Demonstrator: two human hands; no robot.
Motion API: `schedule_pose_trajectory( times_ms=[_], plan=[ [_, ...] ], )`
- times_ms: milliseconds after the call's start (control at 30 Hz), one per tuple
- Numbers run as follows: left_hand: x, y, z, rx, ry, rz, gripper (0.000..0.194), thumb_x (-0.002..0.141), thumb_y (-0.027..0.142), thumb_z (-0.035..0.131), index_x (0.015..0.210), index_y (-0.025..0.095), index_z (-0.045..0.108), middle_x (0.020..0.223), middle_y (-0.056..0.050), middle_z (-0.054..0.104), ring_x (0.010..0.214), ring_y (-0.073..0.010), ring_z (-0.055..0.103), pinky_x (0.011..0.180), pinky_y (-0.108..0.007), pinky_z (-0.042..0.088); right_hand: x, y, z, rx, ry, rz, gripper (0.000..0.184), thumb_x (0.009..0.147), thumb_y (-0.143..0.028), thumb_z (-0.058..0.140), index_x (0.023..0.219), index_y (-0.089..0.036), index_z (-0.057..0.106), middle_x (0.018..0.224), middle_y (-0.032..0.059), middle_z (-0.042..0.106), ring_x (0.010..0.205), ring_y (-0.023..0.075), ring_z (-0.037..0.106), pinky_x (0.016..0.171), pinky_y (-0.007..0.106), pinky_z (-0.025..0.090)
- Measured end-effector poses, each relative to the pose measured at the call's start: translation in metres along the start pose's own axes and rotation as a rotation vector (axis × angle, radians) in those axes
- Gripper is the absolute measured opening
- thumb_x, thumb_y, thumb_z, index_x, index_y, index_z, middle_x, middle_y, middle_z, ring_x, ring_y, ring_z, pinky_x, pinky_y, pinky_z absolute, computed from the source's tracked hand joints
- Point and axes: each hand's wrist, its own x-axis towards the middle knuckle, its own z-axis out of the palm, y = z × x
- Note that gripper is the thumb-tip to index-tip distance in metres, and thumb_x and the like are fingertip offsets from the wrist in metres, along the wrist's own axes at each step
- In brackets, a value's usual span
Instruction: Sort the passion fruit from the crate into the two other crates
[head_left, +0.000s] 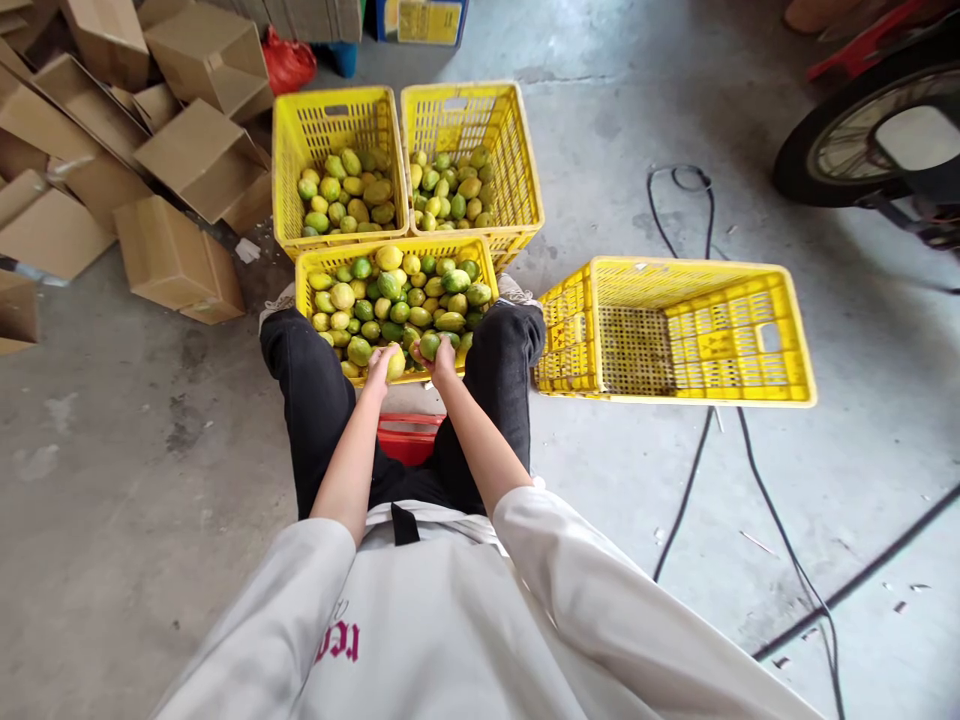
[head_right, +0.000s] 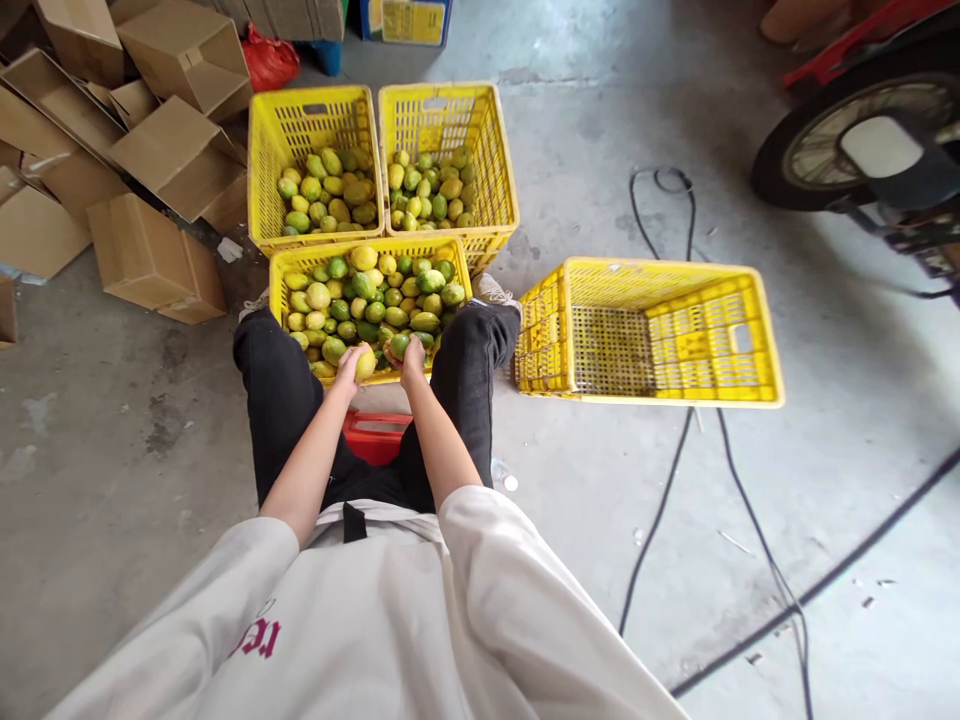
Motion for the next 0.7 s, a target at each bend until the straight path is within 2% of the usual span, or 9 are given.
schedule_pose_trajectory(
  times_ms=[133, 233, 333, 400, 500, 600, 700],
  plan=[
    [-0.001, 0.002, 0.002, -0.039, -0.016, -0.03, 0.023, 0.102, 0.029, 0.069, 0.082, 0.018, 0.067, 0.072, -0.001, 0.069, 0.062, -0.0143, 0.067, 0.065, -0.027, 0.056, -0.008, -0.001, 0.002, 0.02, -0.035, -0.047, 0.027, 0.105, -0.048, 0.069, 0.097, -0.024, 0.058, 0.069, -0.0057, 0.065, 0.058, 0.0133, 0.07, 0.051, 0.02, 0.057],
    [-0.001, 0.006, 0.003, -0.083, -0.014, -0.052, 0.028, 0.103, 0.04, 0.068, 0.085, 0.018, 0.067, 0.071, -0.002, 0.068, 0.066, -0.0167, 0.071, 0.068, -0.029, 0.061, -0.014, -0.003, 0.004, 0.052, -0.08, -0.113, 0.024, 0.099, -0.036, 0.079, 0.099, -0.024, 0.059, 0.076, -0.0074, 0.067, 0.059, 0.0091, 0.068, 0.054, 0.017, 0.058],
    [-0.001, 0.01, 0.003, -0.126, 0.005, -0.057, 0.033, 0.106, 0.048, 0.066, 0.087, 0.021, 0.065, 0.07, -0.001, 0.067, 0.07, -0.0174, 0.074, 0.071, -0.028, 0.063, -0.016, -0.005, 0.005, 0.063, -0.099, -0.146, 0.031, 0.095, -0.033, 0.084, 0.101, -0.025, 0.055, 0.076, -0.009, 0.067, 0.057, 0.0079, 0.065, 0.052, 0.015, 0.057],
    [-0.001, 0.01, 0.003, -0.139, 0.04, -0.057, 0.028, 0.103, 0.043, 0.073, 0.088, 0.022, 0.062, 0.07, 0.0, 0.067, 0.07, -0.0162, 0.074, 0.07, -0.025, 0.062, -0.016, -0.005, 0.004, 0.039, -0.119, -0.121, 0.032, 0.098, -0.043, 0.081, 0.098, -0.024, 0.055, 0.071, -0.007, 0.064, 0.052, 0.0101, 0.063, 0.045, 0.017, 0.053],
    [-0.002, 0.007, 0.005, -0.131, 0.075, -0.065, 0.027, 0.092, 0.023, 0.086, 0.086, 0.021, 0.06, 0.071, 0.001, 0.067, 0.064, -0.0132, 0.07, 0.067, -0.022, 0.059, -0.013, -0.004, 0.001, -0.043, -0.154, -0.029, 0.039, 0.105, -0.058, 0.066, 0.094, -0.021, 0.064, 0.064, -0.0008, 0.064, 0.05, 0.0152, 0.062, 0.04, 0.022, 0.049],
    [-0.002, 0.004, 0.006, -0.134, 0.071, -0.083, 0.03, 0.087, 0.012, 0.086, 0.083, 0.022, 0.058, 0.075, 0.001, 0.068, 0.064, -0.0127, 0.068, 0.067, -0.023, 0.059, -0.011, -0.002, -0.002, -0.124, -0.146, 0.026, 0.047, 0.111, -0.058, 0.052, 0.097, -0.018, 0.071, 0.063, 0.0035, 0.067, 0.052, 0.0173, 0.064, 0.042, 0.023, 0.048],
    [-0.001, 0.006, 0.005, -0.169, 0.084, -0.096, 0.028, 0.086, 0.012, 0.084, 0.085, 0.023, 0.058, 0.079, 0.002, 0.067, 0.07, -0.0133, 0.069, 0.073, -0.025, 0.063, -0.01, -0.002, -0.002, -0.148, -0.137, 0.032, 0.048, 0.114, -0.053, 0.047, 0.096, -0.017, 0.072, 0.064, 0.0042, 0.069, 0.049, 0.0153, 0.06, 0.039, 0.021, 0.04]
  ],
)
